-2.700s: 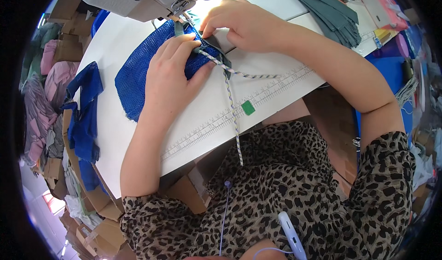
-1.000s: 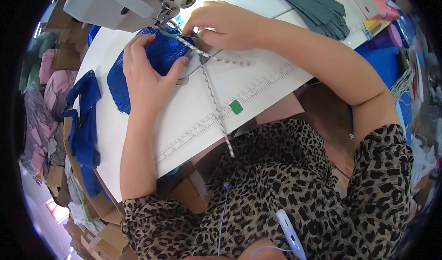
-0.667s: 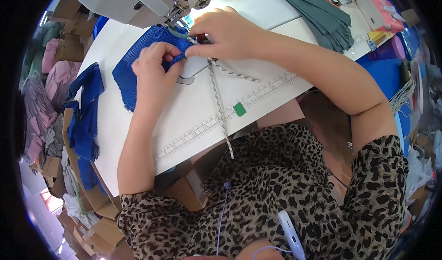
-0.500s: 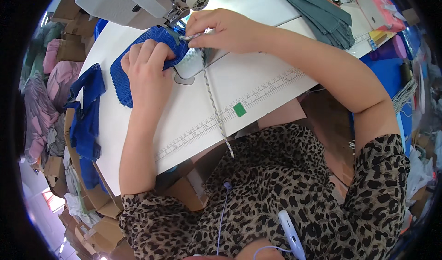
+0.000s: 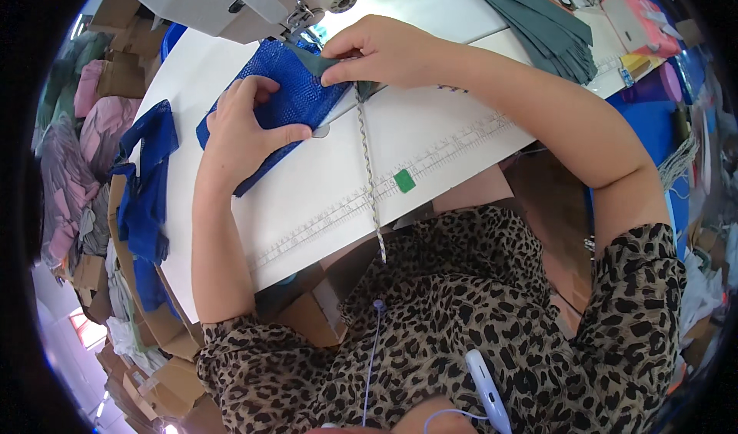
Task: Sewing a green fabric strap onto a blue mesh material using an industrial sewing machine.
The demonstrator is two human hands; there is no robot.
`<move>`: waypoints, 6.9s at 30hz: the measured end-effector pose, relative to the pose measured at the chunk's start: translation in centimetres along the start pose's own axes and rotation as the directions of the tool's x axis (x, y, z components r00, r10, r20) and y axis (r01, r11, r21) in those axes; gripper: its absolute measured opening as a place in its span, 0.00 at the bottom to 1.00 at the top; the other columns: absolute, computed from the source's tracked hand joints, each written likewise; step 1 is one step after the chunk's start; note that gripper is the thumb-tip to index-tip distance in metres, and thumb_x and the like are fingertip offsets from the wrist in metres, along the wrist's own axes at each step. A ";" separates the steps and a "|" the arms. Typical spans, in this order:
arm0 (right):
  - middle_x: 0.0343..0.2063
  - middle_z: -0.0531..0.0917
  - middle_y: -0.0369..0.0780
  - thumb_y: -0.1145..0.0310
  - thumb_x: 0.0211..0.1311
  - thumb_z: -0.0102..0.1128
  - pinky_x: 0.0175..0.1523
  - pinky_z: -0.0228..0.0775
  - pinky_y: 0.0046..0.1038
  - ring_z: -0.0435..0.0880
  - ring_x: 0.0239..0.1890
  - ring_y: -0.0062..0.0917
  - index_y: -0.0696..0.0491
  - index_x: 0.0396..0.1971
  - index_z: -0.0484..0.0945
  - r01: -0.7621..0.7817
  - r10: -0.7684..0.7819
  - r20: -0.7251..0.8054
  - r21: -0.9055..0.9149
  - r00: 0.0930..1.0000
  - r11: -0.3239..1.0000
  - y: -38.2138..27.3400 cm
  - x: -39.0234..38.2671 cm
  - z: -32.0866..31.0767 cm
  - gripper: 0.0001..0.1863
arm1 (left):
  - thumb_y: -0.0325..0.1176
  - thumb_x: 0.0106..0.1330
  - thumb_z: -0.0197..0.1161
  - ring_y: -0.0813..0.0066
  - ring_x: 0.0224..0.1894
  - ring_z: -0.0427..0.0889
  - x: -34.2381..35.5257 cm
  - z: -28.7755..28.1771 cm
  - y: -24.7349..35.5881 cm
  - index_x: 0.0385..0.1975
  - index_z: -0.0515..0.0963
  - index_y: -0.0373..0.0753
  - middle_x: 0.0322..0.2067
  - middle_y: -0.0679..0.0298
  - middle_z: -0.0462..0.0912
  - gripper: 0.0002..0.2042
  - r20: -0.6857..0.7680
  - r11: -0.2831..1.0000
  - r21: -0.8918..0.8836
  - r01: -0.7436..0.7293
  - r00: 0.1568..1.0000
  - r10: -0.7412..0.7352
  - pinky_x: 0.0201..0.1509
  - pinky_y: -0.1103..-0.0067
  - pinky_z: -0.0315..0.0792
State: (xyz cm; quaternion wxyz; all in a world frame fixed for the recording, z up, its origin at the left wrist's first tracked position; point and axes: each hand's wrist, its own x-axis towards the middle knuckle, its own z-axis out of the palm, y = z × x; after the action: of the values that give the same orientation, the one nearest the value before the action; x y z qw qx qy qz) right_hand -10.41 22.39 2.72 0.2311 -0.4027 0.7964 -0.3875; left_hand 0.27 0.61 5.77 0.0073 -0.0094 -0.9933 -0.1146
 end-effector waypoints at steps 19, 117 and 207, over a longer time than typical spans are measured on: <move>0.43 0.80 0.41 0.85 0.44 0.52 0.52 0.70 0.33 0.77 0.47 0.34 0.56 0.39 0.80 0.436 -0.424 0.123 -0.097 0.897 0.895 1.2 -1.5 -1.6 0.20 | 0.28 0.47 0.71 0.65 0.55 0.74 -0.2 1.7 2.1 0.40 0.79 0.42 0.46 0.65 0.80 0.18 -0.219 0.877 0.128 -0.463 0.849 0.481 0.58 0.65 0.63; 0.47 0.83 0.35 0.86 0.49 0.49 0.56 0.70 0.31 0.77 0.49 0.31 0.51 0.41 0.82 0.319 -0.382 -0.137 -0.341 0.914 0.884 2.4 -1.9 -1.0 0.21 | 0.25 0.51 0.64 0.68 0.49 0.75 -0.1 3.9 3.9 0.38 0.83 0.42 0.38 0.68 0.80 0.13 -0.320 0.893 0.144 -0.426 0.834 0.449 0.49 0.70 0.66; 0.34 0.78 0.38 0.59 0.58 0.70 0.49 0.68 0.29 0.76 0.42 0.30 0.56 0.33 0.84 0.347 -0.341 -0.104 0.053 0.934 0.936 1.5 0.1 0.0 0.14 | 0.21 0.53 0.61 0.68 0.45 0.74 0.0 2.0 2.2 0.32 0.78 0.44 0.35 0.69 0.76 0.09 -0.377 0.905 0.283 -0.319 0.830 0.411 0.56 0.60 0.57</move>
State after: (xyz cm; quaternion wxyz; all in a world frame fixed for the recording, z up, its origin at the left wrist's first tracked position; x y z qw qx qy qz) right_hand -11.16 22.86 1.50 0.1366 -0.5089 0.7093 -0.4682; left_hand 0.31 3.18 4.34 0.2479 -0.1736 -0.9531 -0.0059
